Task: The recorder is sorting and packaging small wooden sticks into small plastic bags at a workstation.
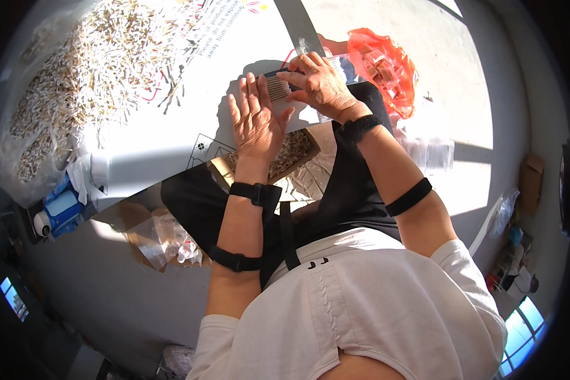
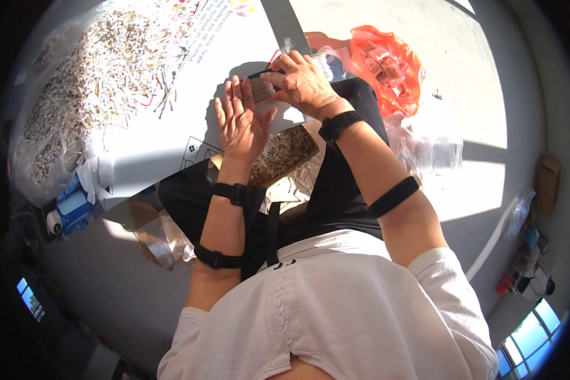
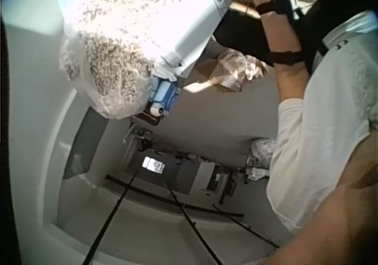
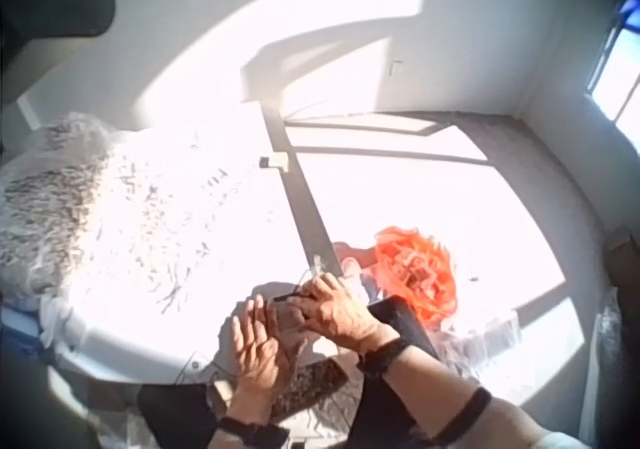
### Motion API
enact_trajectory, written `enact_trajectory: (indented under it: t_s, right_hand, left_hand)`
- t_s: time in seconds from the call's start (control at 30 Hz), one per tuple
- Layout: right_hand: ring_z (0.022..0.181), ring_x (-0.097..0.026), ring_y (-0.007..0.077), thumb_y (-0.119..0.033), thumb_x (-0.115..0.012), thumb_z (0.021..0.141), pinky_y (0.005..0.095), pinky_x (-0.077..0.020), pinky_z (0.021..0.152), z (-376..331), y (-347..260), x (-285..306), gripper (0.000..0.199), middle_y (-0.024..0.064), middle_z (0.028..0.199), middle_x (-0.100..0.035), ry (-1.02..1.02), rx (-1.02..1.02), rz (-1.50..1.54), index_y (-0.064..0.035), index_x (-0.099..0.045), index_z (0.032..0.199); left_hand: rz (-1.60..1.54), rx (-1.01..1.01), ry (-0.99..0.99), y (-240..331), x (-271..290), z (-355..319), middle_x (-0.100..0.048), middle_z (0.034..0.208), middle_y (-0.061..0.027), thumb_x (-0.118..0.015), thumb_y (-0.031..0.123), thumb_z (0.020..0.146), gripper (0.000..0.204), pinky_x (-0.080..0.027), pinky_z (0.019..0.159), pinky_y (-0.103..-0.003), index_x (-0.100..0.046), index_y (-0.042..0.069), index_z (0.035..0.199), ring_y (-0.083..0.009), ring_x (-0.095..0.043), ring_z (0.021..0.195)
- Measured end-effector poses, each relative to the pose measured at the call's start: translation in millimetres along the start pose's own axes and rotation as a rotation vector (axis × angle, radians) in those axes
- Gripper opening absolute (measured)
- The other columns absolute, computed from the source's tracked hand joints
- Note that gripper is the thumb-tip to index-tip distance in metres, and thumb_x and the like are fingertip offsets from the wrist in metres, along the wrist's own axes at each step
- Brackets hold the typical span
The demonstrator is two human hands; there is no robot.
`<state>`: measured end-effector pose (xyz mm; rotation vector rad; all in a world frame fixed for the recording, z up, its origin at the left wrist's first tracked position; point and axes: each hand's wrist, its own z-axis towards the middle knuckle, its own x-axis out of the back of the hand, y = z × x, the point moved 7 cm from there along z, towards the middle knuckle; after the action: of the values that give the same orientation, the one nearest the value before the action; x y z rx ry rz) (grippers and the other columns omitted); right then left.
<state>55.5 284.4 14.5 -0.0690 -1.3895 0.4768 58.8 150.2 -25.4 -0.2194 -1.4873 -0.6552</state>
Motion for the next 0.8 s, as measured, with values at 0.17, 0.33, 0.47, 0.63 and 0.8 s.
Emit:
enact_trajectory:
  t_s: [0.17, 0.33, 0.47, 0.63, 0.8]
  right_hand:
    - [0.120, -0.048, 0.0270, -0.028, -0.076, 0.076, 0.0426, -0.0372, 0.104, -6, 5, -4, 0.059, 0.0065, 0.125, -0.053, -0.051, -0.014, -0.009, -0.0179, -0.059, 0.131]
    - [0.142, -0.029, 0.0316, -0.046, -0.061, 0.089, 0.0523, -0.0188, 0.115, -38, 41, 12, 0.070, 0.0125, 0.152, -0.033, 0.167, -0.219, -0.095, -0.0137, -0.038, 0.146]
    - [0.145, -0.023, 0.0304, -0.051, -0.056, 0.091, 0.0521, -0.0134, 0.117, -53, 52, -1, 0.075, 0.0121, 0.156, -0.027, 0.073, -0.236, -0.074, -0.0147, -0.029, 0.150]
    - [0.145, -0.024, 0.0294, -0.059, -0.044, 0.093, 0.0514, -0.0109, 0.118, -54, 52, -7, 0.075, 0.0117, 0.157, -0.026, 0.059, -0.198, -0.053, -0.0140, -0.029, 0.151]
    - [0.145, -0.025, 0.0291, -0.062, -0.038, 0.094, 0.0506, -0.0105, 0.118, -55, 53, -9, 0.075, 0.0135, 0.155, -0.030, 0.071, -0.199, -0.043, -0.0118, -0.031, 0.149]
  left_hand:
    - [0.000, 0.015, 0.003, 3, 2, 1, -0.018, 0.158, -0.0167, -0.041, 0.058, 0.095, 0.082, -0.010, 0.118, -0.053, -0.020, 0.002, 0.152, -0.0313, -0.014, 0.148]
    - [-0.036, 0.025, -0.005, 5, 5, 2, -0.017, 0.159, -0.0160, -0.052, 0.051, 0.093, 0.083, -0.009, 0.119, -0.052, -0.019, 0.002, 0.152, -0.0309, -0.013, 0.148]
    - [-0.043, 0.039, -0.018, 9, 4, 5, -0.018, 0.158, -0.0184, -0.053, 0.050, 0.092, 0.084, -0.009, 0.119, -0.052, -0.019, 0.002, 0.152, -0.0318, -0.014, 0.148]
    - [-0.025, 0.021, -0.025, 27, -1, 15, -0.016, 0.159, -0.0184, -0.054, 0.051, 0.092, 0.085, -0.009, 0.119, -0.051, -0.018, 0.001, 0.152, -0.0310, -0.014, 0.148]
    - [-0.020, 0.033, -0.025, 38, -7, 22, -0.018, 0.158, -0.0179, -0.052, 0.048, 0.094, 0.082, -0.010, 0.119, -0.051, -0.016, 0.003, 0.152, -0.0319, -0.015, 0.147]
